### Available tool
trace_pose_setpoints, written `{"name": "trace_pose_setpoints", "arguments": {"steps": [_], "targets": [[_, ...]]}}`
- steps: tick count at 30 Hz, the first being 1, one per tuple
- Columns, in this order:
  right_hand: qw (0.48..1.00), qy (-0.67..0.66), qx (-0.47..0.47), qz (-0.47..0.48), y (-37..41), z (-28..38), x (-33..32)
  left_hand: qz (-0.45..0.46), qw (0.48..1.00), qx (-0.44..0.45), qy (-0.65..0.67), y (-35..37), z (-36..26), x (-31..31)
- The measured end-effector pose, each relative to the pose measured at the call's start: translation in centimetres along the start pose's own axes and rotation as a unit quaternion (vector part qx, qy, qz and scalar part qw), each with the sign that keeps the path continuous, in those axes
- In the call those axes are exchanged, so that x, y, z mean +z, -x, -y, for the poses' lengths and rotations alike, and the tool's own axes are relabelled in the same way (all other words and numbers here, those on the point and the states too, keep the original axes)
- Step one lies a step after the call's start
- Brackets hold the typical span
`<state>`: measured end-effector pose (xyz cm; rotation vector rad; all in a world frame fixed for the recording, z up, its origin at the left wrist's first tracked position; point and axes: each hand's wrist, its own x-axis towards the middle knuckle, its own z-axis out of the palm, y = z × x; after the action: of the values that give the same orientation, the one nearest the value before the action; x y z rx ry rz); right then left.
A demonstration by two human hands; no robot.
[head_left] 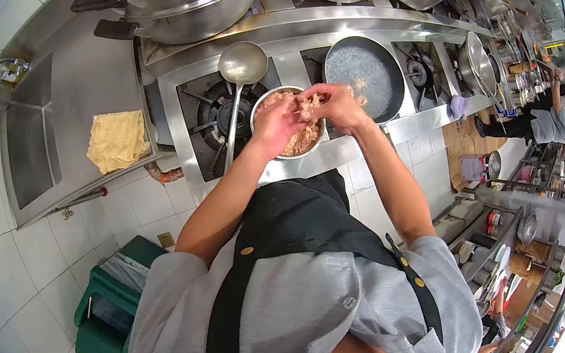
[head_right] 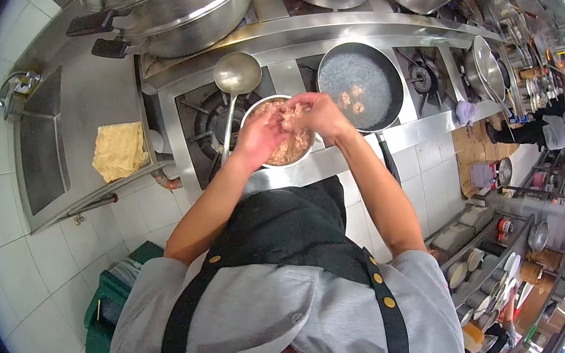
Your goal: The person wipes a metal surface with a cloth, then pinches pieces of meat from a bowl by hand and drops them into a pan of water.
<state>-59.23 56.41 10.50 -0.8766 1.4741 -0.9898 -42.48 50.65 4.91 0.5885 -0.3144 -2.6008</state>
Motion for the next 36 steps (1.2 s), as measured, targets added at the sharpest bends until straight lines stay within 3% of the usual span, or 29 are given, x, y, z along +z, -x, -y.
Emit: {"name": "trace_pose_setpoints", "arguments": {"steps": [2,7,10,13,16,17,20,21,24,25,28,31,36], "targets": [[0.996,0.085,0.001,-0.011,-0.1,-0.7,0.6,0.014,0.999,0.021,0.019,-1.6,1.9,-1.3],[0.909,0.327,-0.175,-0.189,1.5,-0.7,2.2,-0.027,0.998,0.048,-0.037,-1.4,3.1,0.5],[0.882,0.414,-0.143,-0.172,1.2,-1.1,1.8,-0.046,0.997,0.040,-0.040,-1.2,3.5,1.0],[0.856,0.446,-0.189,-0.181,0.6,-1.4,2.1,-0.059,0.995,0.049,-0.060,-1.3,4.0,0.7],[0.934,0.300,-0.167,-0.099,0.9,0.7,3.2,-0.099,0.991,0.073,-0.048,-1.5,3.0,-1.0],[0.952,0.229,-0.165,-0.117,0.5,0.2,3.7,-0.069,0.990,0.097,-0.081,-1.2,2.3,-1.7],[0.892,0.344,-0.286,-0.063,-1.2,-0.3,4.4,-0.062,0.995,0.062,0.055,0.0,-0.6,-0.9],[0.892,0.310,-0.323,-0.063,-1.2,0.1,5.1,0.002,0.995,0.057,0.076,0.3,-1.5,-1.0],[0.894,0.296,-0.313,-0.124,-1.7,0.8,5.4,-0.095,0.987,0.122,-0.048,1.2,-3.1,-0.7],[0.914,0.298,-0.247,-0.124,-1.8,0.2,5.1,-0.108,0.980,0.146,-0.081,1.4,-3.7,-1.9],[0.885,0.395,-0.243,-0.048,-2.3,-3.6,4.6,-0.059,0.984,0.156,-0.059,2.4,-5.5,-3.6],[0.836,0.449,-0.306,-0.069,-2.7,-6.7,6.8,-0.005,0.995,0.095,0.006,3.4,-6.8,-3.8],[0.820,0.507,-0.264,-0.040,-4.3,-8.7,8.2,-0.045,0.989,0.106,-0.088,3.4,-5.7,-4.3]]}}
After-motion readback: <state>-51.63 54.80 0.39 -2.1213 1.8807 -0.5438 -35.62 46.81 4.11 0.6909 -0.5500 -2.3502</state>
